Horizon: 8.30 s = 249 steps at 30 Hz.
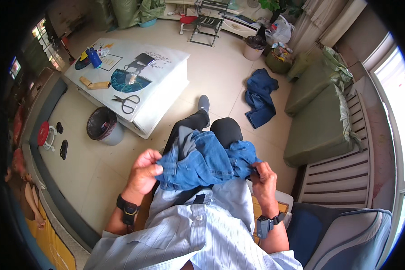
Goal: The person sits on the floor and uses small scissors to trim loose threads and seams on a pair of blue denim shorts. They repeatedly reposition the fabric, pull at threads, and snip small sections along the waistband and leg edges.
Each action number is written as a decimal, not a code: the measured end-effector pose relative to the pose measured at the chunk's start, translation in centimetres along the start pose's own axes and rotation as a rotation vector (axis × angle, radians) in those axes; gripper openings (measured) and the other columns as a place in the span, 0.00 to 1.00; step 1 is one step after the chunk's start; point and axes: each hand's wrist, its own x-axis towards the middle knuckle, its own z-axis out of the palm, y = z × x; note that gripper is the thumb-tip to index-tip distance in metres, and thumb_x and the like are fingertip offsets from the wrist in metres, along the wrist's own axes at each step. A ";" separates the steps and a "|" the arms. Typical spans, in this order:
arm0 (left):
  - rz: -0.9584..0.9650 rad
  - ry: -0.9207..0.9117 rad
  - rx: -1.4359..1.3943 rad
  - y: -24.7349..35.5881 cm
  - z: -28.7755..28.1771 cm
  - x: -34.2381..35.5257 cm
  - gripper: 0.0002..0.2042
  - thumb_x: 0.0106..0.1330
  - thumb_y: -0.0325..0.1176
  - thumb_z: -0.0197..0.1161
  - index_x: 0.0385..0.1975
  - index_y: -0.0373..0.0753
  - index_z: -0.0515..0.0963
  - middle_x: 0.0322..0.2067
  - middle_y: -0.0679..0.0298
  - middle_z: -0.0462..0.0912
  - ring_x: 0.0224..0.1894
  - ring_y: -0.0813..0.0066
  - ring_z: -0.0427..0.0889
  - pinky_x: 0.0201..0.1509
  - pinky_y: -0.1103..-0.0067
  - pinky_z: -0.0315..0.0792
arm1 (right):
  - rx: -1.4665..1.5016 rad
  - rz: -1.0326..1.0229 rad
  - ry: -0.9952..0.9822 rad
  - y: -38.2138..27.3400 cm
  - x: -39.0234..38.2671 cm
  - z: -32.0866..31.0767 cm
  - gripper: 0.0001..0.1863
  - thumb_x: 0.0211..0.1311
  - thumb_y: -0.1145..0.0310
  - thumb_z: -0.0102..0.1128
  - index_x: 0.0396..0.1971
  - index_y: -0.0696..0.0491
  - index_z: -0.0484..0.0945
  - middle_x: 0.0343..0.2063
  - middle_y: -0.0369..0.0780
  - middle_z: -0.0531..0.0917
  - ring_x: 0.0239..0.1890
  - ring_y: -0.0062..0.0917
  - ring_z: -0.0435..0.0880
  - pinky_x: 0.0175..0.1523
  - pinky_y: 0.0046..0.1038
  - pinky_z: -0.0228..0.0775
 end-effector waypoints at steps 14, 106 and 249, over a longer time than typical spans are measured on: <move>0.482 -0.054 -0.031 10.6 4.6 4.9 0.16 0.68 0.23 0.69 0.54 0.38 0.76 0.52 0.58 0.85 0.54 0.66 0.86 0.65 0.66 0.78 | 0.614 0.182 0.150 -6.4 8.2 -10.9 0.04 0.66 0.80 0.64 0.36 0.54 0.81 0.23 0.22 0.72 0.24 0.07 0.64 0.28 0.16 0.51; -0.134 -0.335 0.114 2.7 18.3 12.0 0.13 0.78 0.38 0.67 0.50 0.35 0.77 0.48 0.64 0.85 0.49 0.78 0.82 0.59 0.74 0.77 | -0.340 0.010 -0.297 5.7 29.6 -21.9 0.17 0.61 0.65 0.74 0.43 0.60 0.84 0.31 0.43 0.86 0.36 0.24 0.84 0.47 0.32 0.76; 0.000 0.196 1.051 2.2 -2.7 3.5 0.03 0.70 0.26 0.68 0.37 0.34 0.82 0.38 0.66 0.77 0.39 0.80 0.75 0.45 0.81 0.71 | 0.829 0.345 -0.910 -2.8 5.5 16.2 0.01 0.73 0.77 0.66 0.40 0.56 0.82 0.32 0.28 0.81 0.38 0.11 0.75 0.47 0.20 0.71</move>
